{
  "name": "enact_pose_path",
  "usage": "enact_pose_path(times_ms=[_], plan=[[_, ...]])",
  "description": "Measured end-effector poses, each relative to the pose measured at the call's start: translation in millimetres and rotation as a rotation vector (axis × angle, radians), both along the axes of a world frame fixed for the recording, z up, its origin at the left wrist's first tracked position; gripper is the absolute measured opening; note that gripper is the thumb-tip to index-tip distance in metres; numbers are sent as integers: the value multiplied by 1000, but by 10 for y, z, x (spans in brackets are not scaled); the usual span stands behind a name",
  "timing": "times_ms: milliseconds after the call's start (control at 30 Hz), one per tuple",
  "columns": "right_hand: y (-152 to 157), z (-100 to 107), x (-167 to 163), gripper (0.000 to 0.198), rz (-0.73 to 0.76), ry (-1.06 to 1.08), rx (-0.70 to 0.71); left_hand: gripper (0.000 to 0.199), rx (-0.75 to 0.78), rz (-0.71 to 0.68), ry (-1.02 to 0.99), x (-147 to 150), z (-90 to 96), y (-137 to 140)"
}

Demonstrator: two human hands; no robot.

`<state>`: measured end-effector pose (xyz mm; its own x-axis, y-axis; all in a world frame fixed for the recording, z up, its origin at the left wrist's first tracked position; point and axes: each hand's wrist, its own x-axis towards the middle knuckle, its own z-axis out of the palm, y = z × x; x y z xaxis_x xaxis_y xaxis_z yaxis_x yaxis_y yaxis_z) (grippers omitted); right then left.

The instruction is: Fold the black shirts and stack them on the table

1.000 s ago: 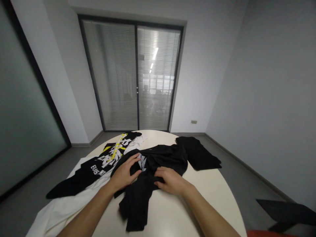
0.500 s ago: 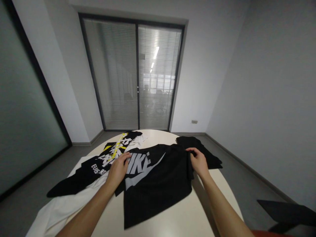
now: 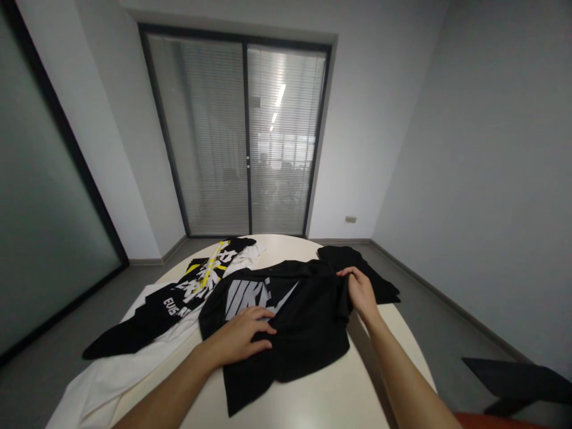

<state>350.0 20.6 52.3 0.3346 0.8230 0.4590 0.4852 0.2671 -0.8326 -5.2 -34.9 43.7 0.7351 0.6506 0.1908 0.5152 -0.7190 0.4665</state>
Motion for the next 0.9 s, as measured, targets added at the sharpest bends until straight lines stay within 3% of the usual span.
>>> enact_pose_path(times_ms=[67,167,300,433,533,600,667,733,833,900], plan=[[61,-31,108,20,-40,163,44,15,16,14,-8,-9,9,30],[82,-11,205,22,-113,291,84,15,17,116,-26,-76,61,84],[-24,115,175,34,-133,278,-31,15,-51,250,-67,-231,152,136],[-164,248,50,54,233,240,-300,23,-335,153,-7,-282,257,79],[-232,324,-42,63,397,34,-316,41,-584,88,23,-217,328,8],[-271,367,-107,62,405,-112,-272,42,-473,148,-42,-171,341,-8],[-315,404,-178,57,438,-248,-268,36,-204,208,-102,-152,305,9],[-367,430,-247,52,488,-385,-313,46,-22,220,-72,-164,222,40],[-449,456,-311,57,493,-550,-496,75,-35,193,93,-208,85,72],[-499,478,-315,67,455,-612,-657,78,-91,162,170,-227,47,69]])
